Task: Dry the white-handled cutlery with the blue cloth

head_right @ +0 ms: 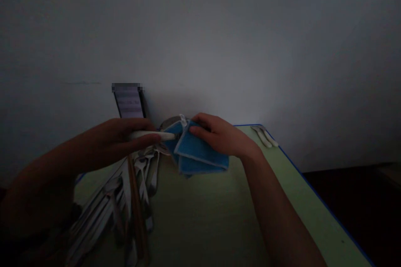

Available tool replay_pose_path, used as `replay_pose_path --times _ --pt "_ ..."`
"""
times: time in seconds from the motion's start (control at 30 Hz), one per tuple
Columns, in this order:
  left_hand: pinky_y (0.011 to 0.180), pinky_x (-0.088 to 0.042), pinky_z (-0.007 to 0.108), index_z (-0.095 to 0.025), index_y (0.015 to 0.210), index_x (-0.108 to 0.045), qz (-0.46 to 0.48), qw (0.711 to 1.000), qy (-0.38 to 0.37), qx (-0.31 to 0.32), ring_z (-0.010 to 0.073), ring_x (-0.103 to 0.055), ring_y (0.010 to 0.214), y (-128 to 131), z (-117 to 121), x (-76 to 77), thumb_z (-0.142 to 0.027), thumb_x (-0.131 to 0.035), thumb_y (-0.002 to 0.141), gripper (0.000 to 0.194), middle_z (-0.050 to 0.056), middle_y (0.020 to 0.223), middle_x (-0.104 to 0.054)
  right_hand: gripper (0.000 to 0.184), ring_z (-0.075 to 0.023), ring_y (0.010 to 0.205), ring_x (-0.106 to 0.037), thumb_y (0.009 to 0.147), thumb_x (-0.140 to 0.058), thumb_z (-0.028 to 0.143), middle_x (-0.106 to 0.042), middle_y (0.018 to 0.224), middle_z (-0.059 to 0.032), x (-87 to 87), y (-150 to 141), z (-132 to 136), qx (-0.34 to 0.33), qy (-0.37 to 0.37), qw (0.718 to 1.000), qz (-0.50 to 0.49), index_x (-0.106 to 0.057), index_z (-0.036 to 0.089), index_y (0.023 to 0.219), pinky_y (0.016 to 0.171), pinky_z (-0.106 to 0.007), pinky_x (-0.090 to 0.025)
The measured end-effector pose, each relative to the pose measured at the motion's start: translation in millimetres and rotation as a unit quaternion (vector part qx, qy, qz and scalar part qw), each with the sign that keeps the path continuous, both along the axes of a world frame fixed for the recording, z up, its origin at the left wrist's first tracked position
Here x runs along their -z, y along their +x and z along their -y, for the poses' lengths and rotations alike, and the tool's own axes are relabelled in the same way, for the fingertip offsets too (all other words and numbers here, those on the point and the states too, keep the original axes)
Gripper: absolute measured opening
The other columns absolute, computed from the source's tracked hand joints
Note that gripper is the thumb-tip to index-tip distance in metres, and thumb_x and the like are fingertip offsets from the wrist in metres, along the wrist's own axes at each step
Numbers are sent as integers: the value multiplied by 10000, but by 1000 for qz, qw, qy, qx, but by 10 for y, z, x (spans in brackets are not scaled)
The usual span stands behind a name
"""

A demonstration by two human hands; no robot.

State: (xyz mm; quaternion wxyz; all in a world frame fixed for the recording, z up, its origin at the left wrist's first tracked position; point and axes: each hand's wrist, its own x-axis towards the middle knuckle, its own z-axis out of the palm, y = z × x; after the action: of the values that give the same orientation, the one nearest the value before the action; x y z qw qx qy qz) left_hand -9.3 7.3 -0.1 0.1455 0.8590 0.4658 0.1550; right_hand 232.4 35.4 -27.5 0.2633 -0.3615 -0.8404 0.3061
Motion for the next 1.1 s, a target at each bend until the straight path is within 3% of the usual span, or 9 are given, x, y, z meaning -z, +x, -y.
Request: replay_pose_path --times 0.1,0.17,0.3,0.4,0.5,0.67,0.83,0.97,1.1 --pt "519 -380 193 -187 800 -616 -4 999 37 -1 109 -539 564 7 -39 24 -475 -505 846 312 -39 644 -571 195 -132 765 -550 888 -438 260 -599 863 -19 2 -29 -13 -3 42 999 10 -586 178 984 674 -257 -428" --pt "611 -417 209 -182 829 -631 16 998 58 18 133 -574 687 24 -62 36 -452 -512 848 296 -8 782 -612 181 -137 797 -552 870 -473 244 -609 893 -22 14 -46 -21 6 55 998 -2 -597 180 985 698 -263 -427" --pt "742 -448 226 -210 1006 -628 91 995 6 36 161 -590 887 19 -87 54 -416 -505 862 280 19 1054 -624 164 -142 782 -566 810 -572 297 -612 873 -15 40 -76 -20 23 8 995 -100 -564 191 935 662 -264 -443" --pt "632 -446 198 -226 992 -635 95 994 -58 21 134 -595 740 -23 -77 61 -433 -498 863 280 -13 882 -658 226 -130 726 -574 753 -641 338 -600 811 3 41 -106 -6 40 -44 981 -186 -509 200 872 606 -245 -443" --pt "523 -397 185 -211 893 -649 77 995 -71 3 115 -537 599 -45 -51 48 -465 -502 848 297 -31 697 -607 257 -125 725 -577 712 -683 337 -599 787 9 31 -131 6 62 -43 975 -208 -505 195 829 622 -244 -444" --pt "471 -354 188 -192 860 -642 95 991 -89 -18 113 -500 553 -6 -19 -18 -502 -518 821 336 -30 644 -560 328 -147 774 -588 713 -677 372 -600 848 -2 5 -161 21 92 -34 968 -230 -416 216 834 667 -282 -464" --pt "477 -371 194 -168 807 -641 104 991 -63 -53 117 -522 549 -12 -52 -33 -519 -507 820 376 -15 643 -591 276 -168 849 -539 808 -540 456 -532 970 -49 -55 -188 108 91 69 989 -92 -458 211 906 735 -326 -458" --pt "552 -411 200 -161 776 -642 107 991 -38 -65 132 -572 617 -55 -93 -16 -509 -494 832 382 -10 671 -617 732 -234 1062 -460 634 -712 481 -361 1217 -115 -43 -183 168 37 135 990 4 -316 212 1187 844 -362 -455" --pt "581 -418 207 -162 794 -644 106 992 -41 -61 141 -584 650 -90 -116 1 -506 -487 840 381 -8 697 -632 835 -258 1143 -414 610 -742 425 -314 1256 -122 15 -136 160 37 170 984 36 -244 210 1245 926 -397 -430"
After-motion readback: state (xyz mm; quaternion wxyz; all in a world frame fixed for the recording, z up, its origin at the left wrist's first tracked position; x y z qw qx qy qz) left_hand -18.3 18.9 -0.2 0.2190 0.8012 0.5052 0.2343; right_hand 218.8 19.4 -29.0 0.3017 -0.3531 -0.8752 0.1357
